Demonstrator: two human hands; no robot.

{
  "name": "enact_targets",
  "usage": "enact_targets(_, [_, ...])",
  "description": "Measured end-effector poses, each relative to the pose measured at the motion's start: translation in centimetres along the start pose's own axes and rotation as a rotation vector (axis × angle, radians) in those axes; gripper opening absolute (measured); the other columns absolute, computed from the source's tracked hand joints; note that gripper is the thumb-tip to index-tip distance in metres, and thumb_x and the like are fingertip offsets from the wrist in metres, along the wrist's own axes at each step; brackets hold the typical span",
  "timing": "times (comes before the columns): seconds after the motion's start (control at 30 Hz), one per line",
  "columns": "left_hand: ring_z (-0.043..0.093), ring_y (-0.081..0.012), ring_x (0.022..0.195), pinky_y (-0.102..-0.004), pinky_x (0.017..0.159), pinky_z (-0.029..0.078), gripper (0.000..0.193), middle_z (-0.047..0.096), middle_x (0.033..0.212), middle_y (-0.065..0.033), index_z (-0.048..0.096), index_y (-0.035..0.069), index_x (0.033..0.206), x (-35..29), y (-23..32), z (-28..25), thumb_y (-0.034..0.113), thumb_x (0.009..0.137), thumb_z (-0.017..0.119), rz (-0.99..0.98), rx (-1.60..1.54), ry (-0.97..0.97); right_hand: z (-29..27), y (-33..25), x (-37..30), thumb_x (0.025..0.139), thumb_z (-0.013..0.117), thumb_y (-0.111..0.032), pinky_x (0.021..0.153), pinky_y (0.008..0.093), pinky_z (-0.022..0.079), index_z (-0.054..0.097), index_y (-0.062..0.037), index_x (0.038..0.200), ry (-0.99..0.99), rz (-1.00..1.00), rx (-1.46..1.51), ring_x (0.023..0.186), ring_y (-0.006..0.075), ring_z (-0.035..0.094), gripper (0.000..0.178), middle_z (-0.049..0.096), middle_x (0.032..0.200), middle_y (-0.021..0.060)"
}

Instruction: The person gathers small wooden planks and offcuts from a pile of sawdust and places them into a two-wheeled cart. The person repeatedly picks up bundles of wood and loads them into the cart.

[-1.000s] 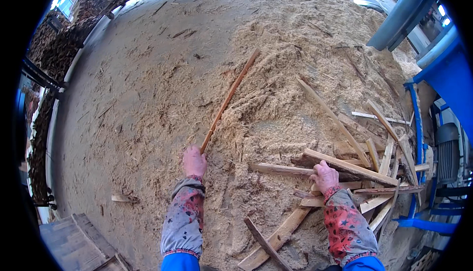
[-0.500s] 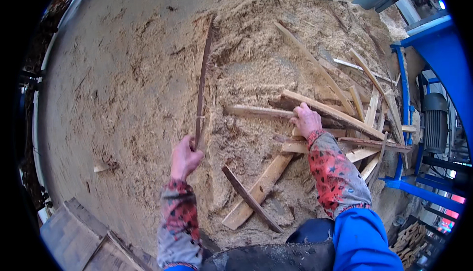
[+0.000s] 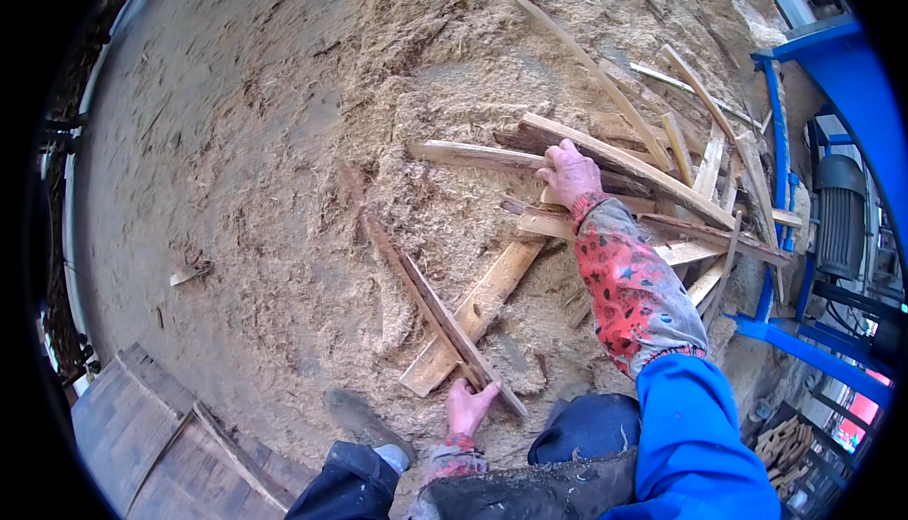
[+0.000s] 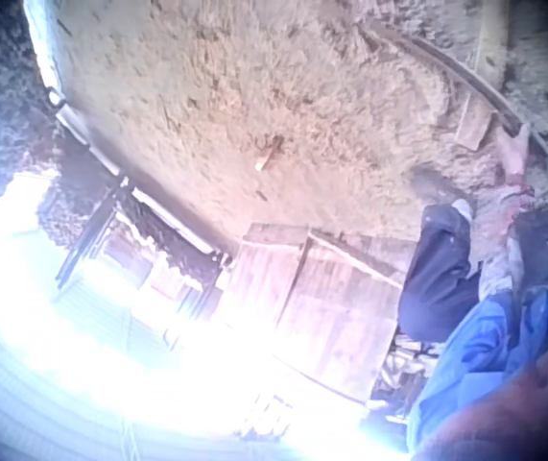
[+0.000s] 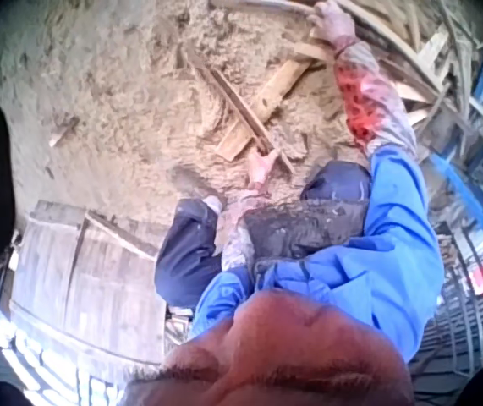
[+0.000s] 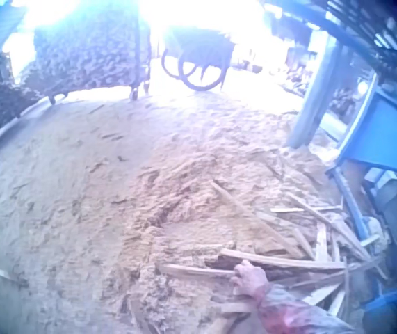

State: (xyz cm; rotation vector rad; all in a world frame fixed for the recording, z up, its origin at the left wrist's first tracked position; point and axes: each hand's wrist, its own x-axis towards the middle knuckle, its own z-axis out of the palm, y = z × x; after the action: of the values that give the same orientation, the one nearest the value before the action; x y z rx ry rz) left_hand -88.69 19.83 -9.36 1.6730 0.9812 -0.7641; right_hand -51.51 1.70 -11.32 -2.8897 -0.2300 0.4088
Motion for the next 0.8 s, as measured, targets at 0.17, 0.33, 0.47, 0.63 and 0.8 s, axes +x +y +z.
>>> enact_targets(0.17, [0.064,-0.0355,0.077,-0.0409,0.074,0.05,0.058,0.065,0.084,-0.0216,0.06,-0.006,0.092,0.3,1.8,3.6,0.039,0.062,0.081,-0.131,0.026,0.373,-0.5,-0.8,-2.3,0.076,0.072,-0.034,0.075,0.0447,0.049,0.058,-0.0096,0.104,0.088,-0.147,0.096,0.088,0.0358,0.06,0.04,0.052,0.1,0.0144])
enact_targets(0.33, [0.063,-0.0325,0.082,-0.0404,0.078,0.048,0.054,0.064,0.086,-0.0227,0.056,-0.007,0.093,0.5,2.4,5.1,0.035,0.067,0.079,-0.121,-0.164,0.312,-4.1,1.1,-8.5,0.072,0.075,-0.028,0.085,0.0427,0.043,0.053,-0.0086,0.114,-0.058,-0.265,-0.053,0.107,0.0301,0.049,0.052,0.05,0.107,0.0111])
enact_targets(0.47, [0.062,-0.0257,0.076,-0.0369,0.074,0.05,0.041,0.064,0.088,-0.0169,0.057,-0.005,0.094,0.4,5.8,2.8,0.026,0.073,0.074,-0.013,-0.475,0.227,-3.7,2.6,-10.6,0.064,0.08,-0.024,0.091,0.0443,0.037,0.051,-0.0094,0.118,0.01,-0.32,-0.183,0.113,0.0299,0.044,0.063,0.048,0.11,0.0098])
enact_targets(0.63, [0.053,-0.0123,0.064,-0.0249,0.062,0.047,0.027,0.058,0.077,-0.0062,0.054,-0.004,0.095,2.7,12.1,-0.7,0.022,0.093,0.056,0.073,-0.814,0.007,-2.9,4.0,-11.3,0.062,0.08,-0.022,0.094,0.0506,0.033,0.05,-0.0096,0.12,-0.02,-0.297,-0.309,0.113,0.0307,0.044,0.067,0.051,0.107,0.0113])
enact_targets(0.8, [0.065,-0.0203,0.071,-0.0316,0.066,0.054,0.023,0.065,0.086,-0.0167,0.052,-0.006,0.097,5.0,8.2,0.5,0.017,0.097,0.047,0.097,-0.835,-0.247,-3.5,4.0,-11.3,0.066,0.073,-0.017,0.086,0.0487,0.039,0.05,-0.0088,0.117,-0.027,-0.354,-0.279,0.101,0.0317,0.052,0.057,0.055,0.097,0.0131])
